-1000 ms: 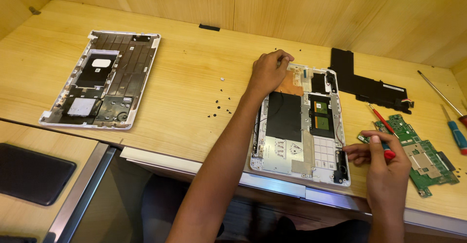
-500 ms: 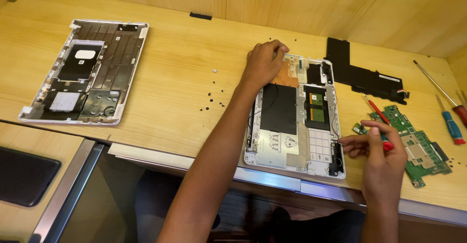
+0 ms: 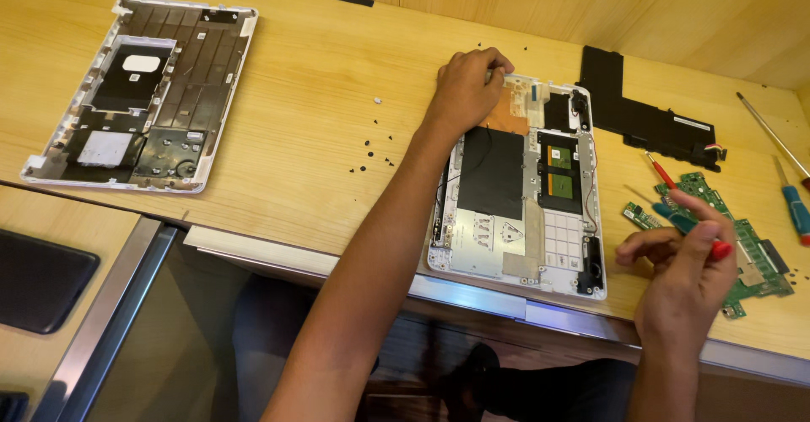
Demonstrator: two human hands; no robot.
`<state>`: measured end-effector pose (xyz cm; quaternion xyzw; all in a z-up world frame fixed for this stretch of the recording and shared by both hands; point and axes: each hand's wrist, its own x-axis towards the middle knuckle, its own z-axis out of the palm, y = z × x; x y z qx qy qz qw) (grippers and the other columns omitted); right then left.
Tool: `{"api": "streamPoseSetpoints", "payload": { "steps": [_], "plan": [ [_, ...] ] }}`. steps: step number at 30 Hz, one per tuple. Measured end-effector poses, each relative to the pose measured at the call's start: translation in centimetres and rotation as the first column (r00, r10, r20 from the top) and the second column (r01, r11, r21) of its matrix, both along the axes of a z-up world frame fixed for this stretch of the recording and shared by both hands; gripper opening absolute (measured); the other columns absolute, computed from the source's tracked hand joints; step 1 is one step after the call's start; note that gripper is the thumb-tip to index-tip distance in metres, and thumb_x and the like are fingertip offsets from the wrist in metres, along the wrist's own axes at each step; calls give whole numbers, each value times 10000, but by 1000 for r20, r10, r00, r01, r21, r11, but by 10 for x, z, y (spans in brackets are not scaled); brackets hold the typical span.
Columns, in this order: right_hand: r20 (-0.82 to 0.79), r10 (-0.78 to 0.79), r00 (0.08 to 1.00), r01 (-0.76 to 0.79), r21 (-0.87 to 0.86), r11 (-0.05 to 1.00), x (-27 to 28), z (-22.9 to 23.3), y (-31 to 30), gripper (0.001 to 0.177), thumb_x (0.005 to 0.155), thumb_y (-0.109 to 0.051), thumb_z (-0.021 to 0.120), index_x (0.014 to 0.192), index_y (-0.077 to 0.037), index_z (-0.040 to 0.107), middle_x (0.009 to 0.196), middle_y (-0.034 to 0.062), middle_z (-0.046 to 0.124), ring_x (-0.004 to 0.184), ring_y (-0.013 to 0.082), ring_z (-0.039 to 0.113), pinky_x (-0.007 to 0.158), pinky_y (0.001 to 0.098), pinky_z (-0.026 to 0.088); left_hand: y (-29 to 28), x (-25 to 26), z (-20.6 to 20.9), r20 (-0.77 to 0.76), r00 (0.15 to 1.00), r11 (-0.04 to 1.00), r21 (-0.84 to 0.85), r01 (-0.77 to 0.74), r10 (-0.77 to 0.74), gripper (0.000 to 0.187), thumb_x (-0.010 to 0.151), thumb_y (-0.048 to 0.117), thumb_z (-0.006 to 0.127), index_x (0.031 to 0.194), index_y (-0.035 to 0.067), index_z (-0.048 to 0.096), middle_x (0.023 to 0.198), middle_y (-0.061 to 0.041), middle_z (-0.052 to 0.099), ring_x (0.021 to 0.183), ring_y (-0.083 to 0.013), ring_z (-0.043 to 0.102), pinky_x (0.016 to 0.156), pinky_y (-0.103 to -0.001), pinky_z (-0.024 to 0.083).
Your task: The person uses a screwdriver to remove screws from the internal frame of a disassembled laptop. They then detach a small circuit board and place it on the workbench.
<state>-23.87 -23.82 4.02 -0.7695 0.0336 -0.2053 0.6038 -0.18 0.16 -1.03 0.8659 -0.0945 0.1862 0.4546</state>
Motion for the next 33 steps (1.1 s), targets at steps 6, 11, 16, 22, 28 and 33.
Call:
{"api": "streamPoseSetpoints", "payload": {
  "steps": [6, 11, 16, 22, 28, 33],
  "plan": [
    [79, -146, 986, 137, 107, 985, 2, -23, -12, 775, 1003, -797, 422, 909, -54, 623, 856, 96, 659, 506, 107, 449, 490, 237, 338, 2, 1, -1, -9, 1000, 1000, 17, -7, 7, 227, 913, 194, 526, 943, 234, 747, 984, 58, 779, 1075, -264, 654, 956, -497, 450],
    [94, -121, 988, 112, 97, 989, 3, -28, -16, 646, 1143, -639, 445, 875, -67, 583, 844, 88, 629, 549, 137, 482, 535, 253, 414, 2, -1, 0, 10, 1000, 1000, 29, 7, -7, 225, 917, 171, 538, 929, 233, 754, 959, 58, 775, 1039, -248, 669, 936, -485, 457],
    [78, -132, 988, 120, 139, 983, 5, -24, -14, 596, 1065, -678, 482, 948, -106, 604, 802, 63, 589, 621, 127, 554, 505, 243, 378, 2, -2, -1, 18, 1000, 999, 41, 12, -13, 206, 918, 176, 545, 932, 241, 740, 962, 41, 756, 1045, -267, 638, 935, -494, 442],
    [32, -74, 997, 71, 103, 992, 7, -30, -20, 603, 1148, -596, 459, 885, -72, 599, 696, 75, 526, 599, 140, 533, 526, 246, 429, 1, -2, -2, 24, 1000, 998, 56, 8, -9, 196, 924, 189, 551, 923, 257, 735, 946, 47, 726, 1044, -250, 624, 945, -475, 432],
    [11, -28, 1000, 27, 78, 997, 9, -34, -25, 585, 1144, -590, 499, 917, -64, 617, 695, 81, 526, 598, 150, 534, 539, 244, 418, 1, 1, -4, 43, 999, 998, 70, 4, -7, 208, 912, 192, 547, 912, 264, 743, 912, 35, 724, 1028, -269, 629, 918, -484, 447],
    [-33, -79, 996, 81, 79, 994, 9, -33, -22, 588, 1159, -566, 487, 880, -62, 608, 659, 75, 497, 559, 159, 533, 488, 245, 387, 2, 0, -4, 46, 999, 998, 65, 4, -7, 198, 904, 188, 558, 904, 272, 737, 929, 45, 731, 1050, -265, 630, 928, -480, 439]
  ]
}}
